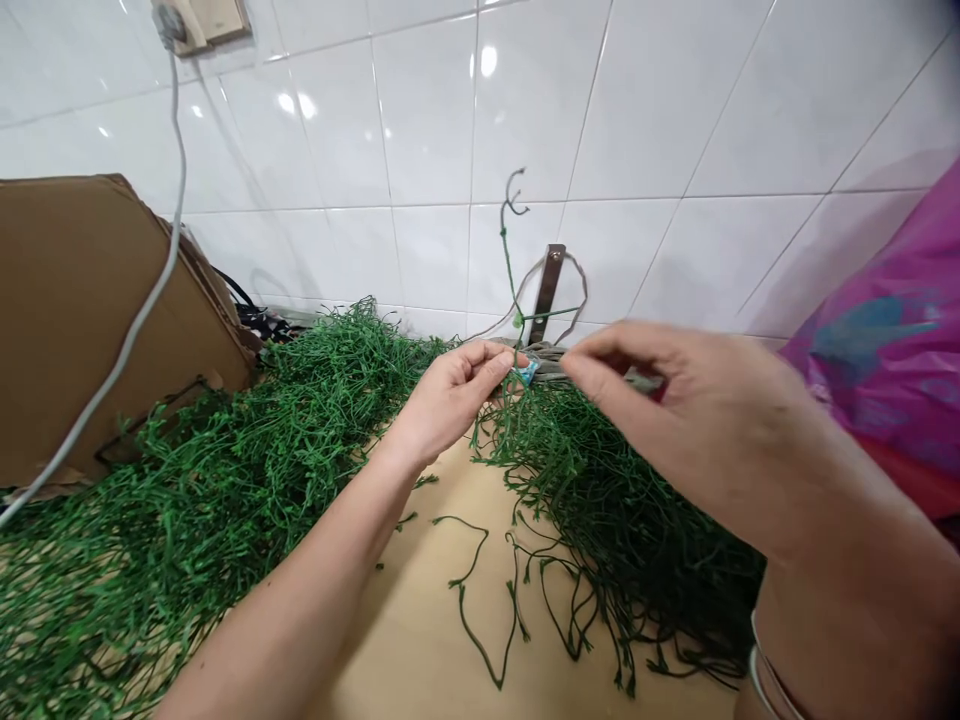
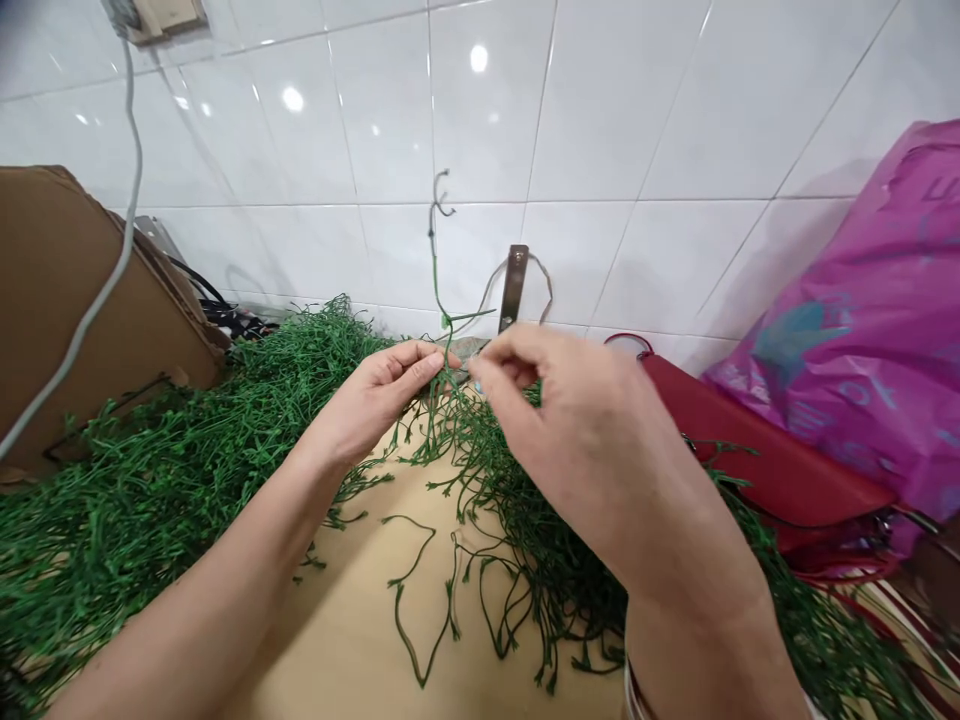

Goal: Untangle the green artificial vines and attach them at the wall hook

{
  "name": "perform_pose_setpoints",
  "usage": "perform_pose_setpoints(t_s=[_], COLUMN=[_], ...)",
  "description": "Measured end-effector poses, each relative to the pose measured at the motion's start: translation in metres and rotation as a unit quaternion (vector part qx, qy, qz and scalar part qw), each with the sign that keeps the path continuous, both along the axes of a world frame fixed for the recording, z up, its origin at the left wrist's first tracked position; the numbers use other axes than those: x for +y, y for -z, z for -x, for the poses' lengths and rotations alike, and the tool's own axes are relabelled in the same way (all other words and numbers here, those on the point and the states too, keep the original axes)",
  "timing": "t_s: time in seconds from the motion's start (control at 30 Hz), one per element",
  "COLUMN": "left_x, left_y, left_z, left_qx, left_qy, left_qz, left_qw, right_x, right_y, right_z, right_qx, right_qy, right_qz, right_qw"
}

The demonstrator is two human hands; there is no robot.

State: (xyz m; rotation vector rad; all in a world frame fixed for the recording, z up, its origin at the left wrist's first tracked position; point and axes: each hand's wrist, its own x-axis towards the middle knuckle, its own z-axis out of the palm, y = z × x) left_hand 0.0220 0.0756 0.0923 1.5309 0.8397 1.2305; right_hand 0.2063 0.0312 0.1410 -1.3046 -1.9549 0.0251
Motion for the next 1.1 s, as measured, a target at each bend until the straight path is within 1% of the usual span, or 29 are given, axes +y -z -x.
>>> perform_pose_setpoints(t_s=[0.03,0.1,0.17,0.2,0.27,0.33,0.37,0.4,0.43,0.47,0.5,0.57,0.63,0.67,0.73,0.8,0.87,0.97,1.03,1.1], left_x=[0.000,0.001,0.003,0.003,0.001,-0.003,-0.006,-0.008,-0.010,-0.011,-0.012,-0.009,-0.004,-0.001,0.003,0.005,0.005,0.002,0.000,-0.001], left_y=[0.000,0.002,0.003,0.003,0.001,-0.002,-0.004,-0.006,-0.007,-0.008,-0.008,-0.007,-0.005,-0.004,-0.003,-0.003,-0.004,-0.005,-0.006,-0.006], left_z=[0.000,0.000,0.001,0.001,0.001,0.001,0.000,0.000,-0.001,-0.001,-0.001,0.000,0.003,0.004,0.007,0.008,0.008,0.006,0.005,0.004], left_qx=[-0.011,-0.030,-0.029,-0.016,0.035,0.107,0.138,0.161,0.172,0.169,0.152,0.102,0.045,0.021,-0.012,-0.029,-0.034,-0.027,-0.018,-0.003], left_qy=[0.006,0.015,0.002,-0.016,-0.088,-0.170,-0.197,-0.210,-0.208,-0.196,-0.182,-0.146,-0.102,-0.082,-0.058,-0.059,-0.066,-0.073,-0.069,-0.066], left_qz=[0.002,0.002,-0.007,-0.015,-0.049,-0.103,-0.123,-0.132,-0.127,-0.112,-0.092,-0.052,-0.022,-0.009,0.008,0.020,0.023,0.010,-0.004,-0.022], left_qw=[1.000,0.999,1.000,1.000,0.994,0.974,0.963,0.955,0.954,0.959,0.967,0.983,0.994,0.996,0.998,0.998,0.997,0.997,0.997,0.998], right_x=[0.003,0.011,0.020,0.023,0.026,0.023,0.020,0.017,0.013,0.010,0.006,0.001,-0.002,-0.002,-0.001,0.003,0.007,0.015,0.020,0.025], right_y=[0.003,0.009,0.015,0.017,0.019,0.020,0.020,0.020,0.020,0.019,0.019,0.018,0.016,0.013,0.007,0.001,-0.002,0.003,0.009,0.016], right_z=[0.000,0.001,0.004,0.006,0.012,0.020,0.024,0.029,0.033,0.037,0.039,0.040,0.035,0.030,0.017,0.005,-0.003,-0.004,0.000,0.005], right_qx=[-0.001,0.004,0.028,0.041,0.056,0.040,0.023,0.006,-0.008,-0.020,-0.028,-0.027,-0.004,0.014,0.046,0.066,0.079,0.105,0.117,0.131], right_qy=[-0.029,-0.074,-0.094,-0.089,-0.043,0.024,0.052,0.072,0.080,0.071,0.048,-0.025,-0.083,-0.087,-0.047,0.012,0.040,0.010,-0.032,-0.086], right_qz=[0.060,0.149,0.206,0.219,0.203,0.145,0.116,0.090,0.072,0.064,0.068,0.099,0.129,0.131,0.104,0.068,0.055,0.080,0.117,0.173], right_qw=[0.998,0.986,0.974,0.971,0.977,0.988,0.992,0.993,0.994,0.995,0.996,0.994,0.988,0.987,0.992,0.995,0.995,0.991,0.986,0.972])
